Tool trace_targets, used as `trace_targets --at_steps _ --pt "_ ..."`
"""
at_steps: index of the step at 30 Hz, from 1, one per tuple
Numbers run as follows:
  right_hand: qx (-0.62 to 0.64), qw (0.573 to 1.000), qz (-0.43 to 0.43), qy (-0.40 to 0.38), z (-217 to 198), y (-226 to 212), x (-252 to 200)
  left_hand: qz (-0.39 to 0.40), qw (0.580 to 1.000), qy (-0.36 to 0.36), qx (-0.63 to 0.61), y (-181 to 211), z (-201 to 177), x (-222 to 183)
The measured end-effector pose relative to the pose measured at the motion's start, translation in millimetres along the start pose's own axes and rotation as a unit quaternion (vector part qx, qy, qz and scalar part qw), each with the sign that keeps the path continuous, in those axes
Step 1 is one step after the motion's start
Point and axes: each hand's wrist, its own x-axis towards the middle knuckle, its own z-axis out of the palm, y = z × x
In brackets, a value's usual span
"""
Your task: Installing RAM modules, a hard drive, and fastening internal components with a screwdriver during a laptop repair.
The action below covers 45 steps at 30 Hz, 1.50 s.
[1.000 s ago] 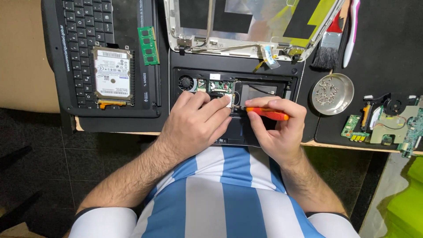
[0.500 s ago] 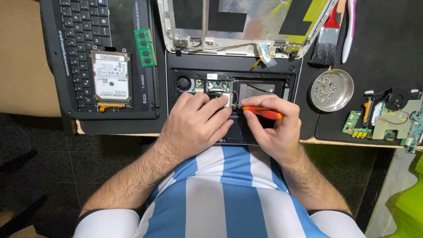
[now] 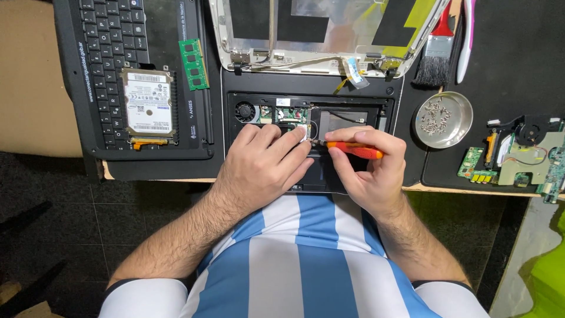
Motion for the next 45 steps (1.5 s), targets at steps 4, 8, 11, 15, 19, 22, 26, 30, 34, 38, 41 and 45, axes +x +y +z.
trace_targets --at_steps 4,8,11,15,19,22,26,30,34,38,41,45 --pt "0.002 1.0 0.004 -0.003 1 0 0 -0.01 1.0 0.013 -0.017 0 -3 -1" --pt "0.003 1.0 0.0 -0.005 2 0 -1 -0.015 1.0 0.021 -0.014 0 -1 -3" --pt "-0.006 1.0 -0.002 -0.013 1 0 0 -0.018 0.999 0.024 -0.016 1 -1 -2" --pt "-0.015 1.0 -0.001 -0.023 0 -2 1 -0.02 0.999 0.014 -0.021 1 -3 -1" --pt "-0.007 1.0 -0.008 -0.02 3 -3 4 -0.022 0.999 0.009 -0.025 0 -3 0" --pt "-0.031 0.999 -0.024 -0.028 3 -3 6 -0.023 0.999 0.007 -0.026 0 -4 1" --pt "-0.094 0.989 -0.097 -0.057 3 0 13 -0.021 0.999 0.008 -0.032 0 -3 0" --pt "-0.197 0.957 -0.186 -0.106 1 -19 31 -0.021 0.999 0.011 -0.034 -2 -6 -1" --pt "-0.199 0.948 -0.205 -0.138 -7 -45 52 -0.016 1.0 0.013 -0.024 -4 6 -7" --pt "-0.174 0.957 -0.193 -0.126 -5 -39 49 -0.012 0.999 0.023 -0.028 -6 9 -8" --pt "-0.147 0.965 -0.192 -0.101 2 -33 45 -0.013 0.999 0.035 -0.032 -7 10 -9" --pt "-0.159 0.963 -0.216 -0.039 1 -9 26 -0.011 0.998 0.05 -0.037 -7 5 -6"
